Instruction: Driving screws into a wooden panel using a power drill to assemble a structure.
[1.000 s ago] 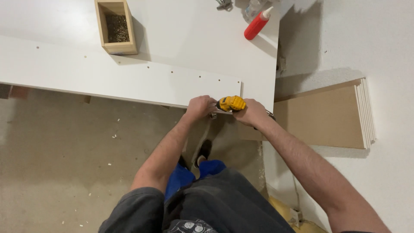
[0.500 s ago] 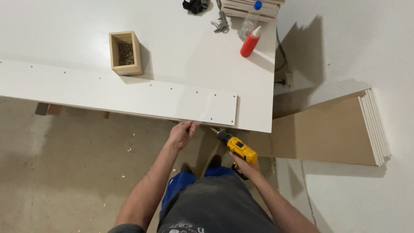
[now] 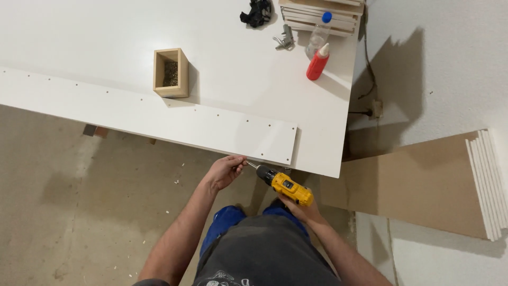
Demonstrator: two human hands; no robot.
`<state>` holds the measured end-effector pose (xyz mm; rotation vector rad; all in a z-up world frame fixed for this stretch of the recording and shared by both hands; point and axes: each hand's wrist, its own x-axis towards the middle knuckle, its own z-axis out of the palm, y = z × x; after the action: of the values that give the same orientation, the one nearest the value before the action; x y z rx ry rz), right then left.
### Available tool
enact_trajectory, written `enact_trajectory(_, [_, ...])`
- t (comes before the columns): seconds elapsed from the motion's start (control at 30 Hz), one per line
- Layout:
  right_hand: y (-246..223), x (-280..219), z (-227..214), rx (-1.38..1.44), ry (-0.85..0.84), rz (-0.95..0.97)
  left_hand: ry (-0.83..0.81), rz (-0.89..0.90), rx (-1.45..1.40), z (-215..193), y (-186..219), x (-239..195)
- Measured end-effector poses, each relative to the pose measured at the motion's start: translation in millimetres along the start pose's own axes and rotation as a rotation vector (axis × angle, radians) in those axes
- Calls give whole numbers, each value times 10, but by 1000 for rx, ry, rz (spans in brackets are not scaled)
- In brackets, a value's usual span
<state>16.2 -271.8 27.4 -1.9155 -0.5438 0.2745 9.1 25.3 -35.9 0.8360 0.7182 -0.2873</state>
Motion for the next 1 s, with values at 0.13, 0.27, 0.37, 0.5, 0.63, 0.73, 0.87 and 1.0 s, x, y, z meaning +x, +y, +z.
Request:
enact_trajectory(0.13, [64,88,29,94,34,-19,-64,24,9,-47,39,-37])
enact_trajectory(0.27, [159,144,50,-56,17,-92,-114,42,73,-104,210,-57])
enact_trajectory(0.37, [208,200,60,48,10,-16,-156,31,170,-147,390,-82])
enact_trajectory(0.5, [-311,381,185,52,-105,-38,-236,11,337,-309,610,-40])
enact_trajectory(0.63, [-685,502,396,168,-51,45,-312,30,545,-523,848,16])
enact_trajectory(0.73, [-1045,677,593,-46,-16,183,-324,234,989,-619,1165,-31])
enact_trajectory(0.87, [-1387,1000,790,-231,-25,423,-432,360,1174,-876,1162,413])
enact_trajectory(1.0, [-1589,1456,1102,-490,-94,670,-563,467,1273,-1004,1147,714])
